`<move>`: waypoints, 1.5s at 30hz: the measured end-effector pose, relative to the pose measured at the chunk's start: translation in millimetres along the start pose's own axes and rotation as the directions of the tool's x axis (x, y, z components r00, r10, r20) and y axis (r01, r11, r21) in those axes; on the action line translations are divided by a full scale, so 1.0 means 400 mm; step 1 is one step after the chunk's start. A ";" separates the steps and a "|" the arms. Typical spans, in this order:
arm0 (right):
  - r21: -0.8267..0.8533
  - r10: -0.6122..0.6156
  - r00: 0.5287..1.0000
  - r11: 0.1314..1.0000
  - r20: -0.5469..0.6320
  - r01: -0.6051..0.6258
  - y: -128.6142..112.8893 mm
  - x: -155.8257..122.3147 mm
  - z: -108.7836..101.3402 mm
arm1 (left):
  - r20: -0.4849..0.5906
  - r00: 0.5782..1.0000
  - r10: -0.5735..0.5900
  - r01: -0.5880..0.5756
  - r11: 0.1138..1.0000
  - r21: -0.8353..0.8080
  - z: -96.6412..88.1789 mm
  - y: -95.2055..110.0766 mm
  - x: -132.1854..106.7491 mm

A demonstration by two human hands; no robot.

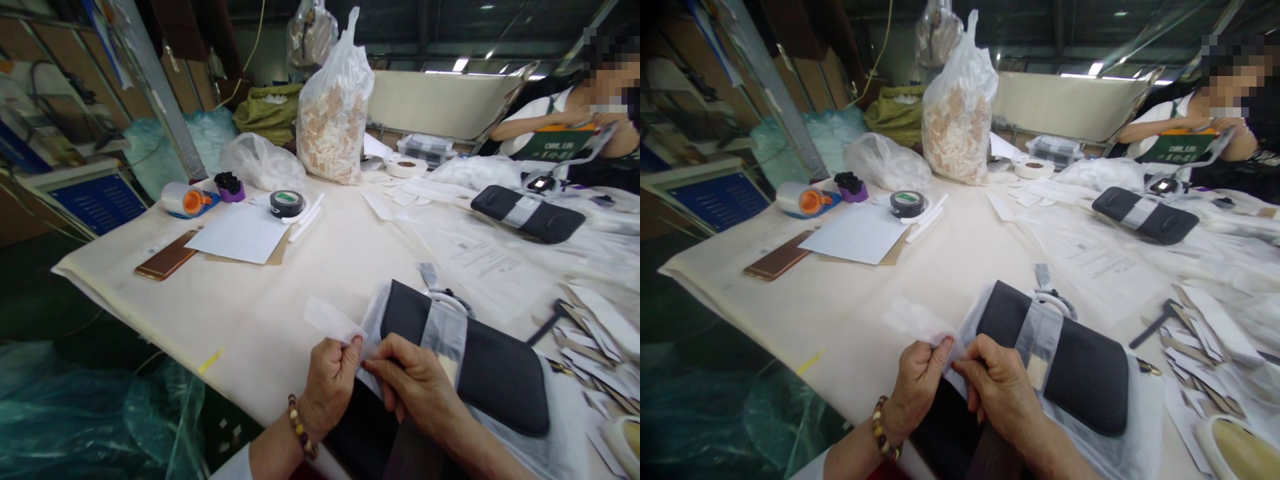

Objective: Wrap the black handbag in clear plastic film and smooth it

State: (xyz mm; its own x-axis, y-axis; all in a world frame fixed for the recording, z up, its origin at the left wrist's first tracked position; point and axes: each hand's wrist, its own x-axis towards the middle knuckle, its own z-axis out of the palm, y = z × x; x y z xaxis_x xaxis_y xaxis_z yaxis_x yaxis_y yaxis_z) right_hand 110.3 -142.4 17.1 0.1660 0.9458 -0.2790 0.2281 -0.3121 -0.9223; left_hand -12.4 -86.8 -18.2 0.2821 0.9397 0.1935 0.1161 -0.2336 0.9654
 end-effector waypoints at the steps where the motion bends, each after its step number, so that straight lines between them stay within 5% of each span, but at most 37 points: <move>1: -0.007 -0.001 1.000 1.000 -0.002 0.001 0.000 0.003 0.002 | 0.000 1.000 -0.013 0.013 1.000 -0.011 0.000 -0.002 0.000; 12: -0.171 0.153 0.988 0.974 0.003 -0.150 -0.030 0.037 0.018 | -0.064 0.993 -0.096 0.091 0.993 -0.077 -0.012 -0.009 -0.002; 21: -0.303 0.241 0.968 0.920 -0.063 -0.249 -0.087 0.049 0.031 | -0.329 0.943 -0.045 0.024 0.997 -0.068 -0.057 0.023 -0.006; 24: -0.297 0.244 0.968 0.921 -0.064 -0.252 -0.085 0.053 0.030 | -0.301 0.950 0.079 -0.103 0.992 -0.065 -0.042 0.037 -0.006; 27: -0.299 0.246 0.967 0.920 -0.058 -0.252 -0.082 0.057 0.025 | -0.133 0.948 0.288 -0.284 0.957 0.048 -0.018 0.042 -0.016; 30: -0.338 0.208 0.977 0.917 -0.045 -0.211 -0.074 0.069 0.010 | 0.007 0.885 0.466 -0.462 0.876 0.139 0.004 0.038 -0.033; 34: -0.435 0.101 0.995 0.895 -0.016 -0.097 -0.061 0.104 -0.014 | 0.030 0.734 0.678 -0.648 0.687 0.328 0.029 0.032 -0.051; 39: -0.548 0.094 0.995 0.834 0.038 -0.058 -0.068 0.130 -0.020 | 0.099 0.669 0.737 -0.650 0.515 0.559 0.057 0.031 -0.067; 45: -0.663 0.010 0.999 0.749 0.031 0.013 -0.091 0.117 -0.013 | 0.314 0.554 0.771 -0.720 0.254 0.646 0.080 0.030 -0.074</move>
State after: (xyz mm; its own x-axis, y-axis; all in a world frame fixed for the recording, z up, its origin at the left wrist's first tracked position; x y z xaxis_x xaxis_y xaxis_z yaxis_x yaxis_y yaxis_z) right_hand 114.9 -87.2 39.1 0.1388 0.9449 -0.2965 0.8088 -0.2810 -0.5166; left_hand 11.1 -125.2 -17.8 0.5445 0.2621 0.7967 0.4418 -0.8971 -0.0068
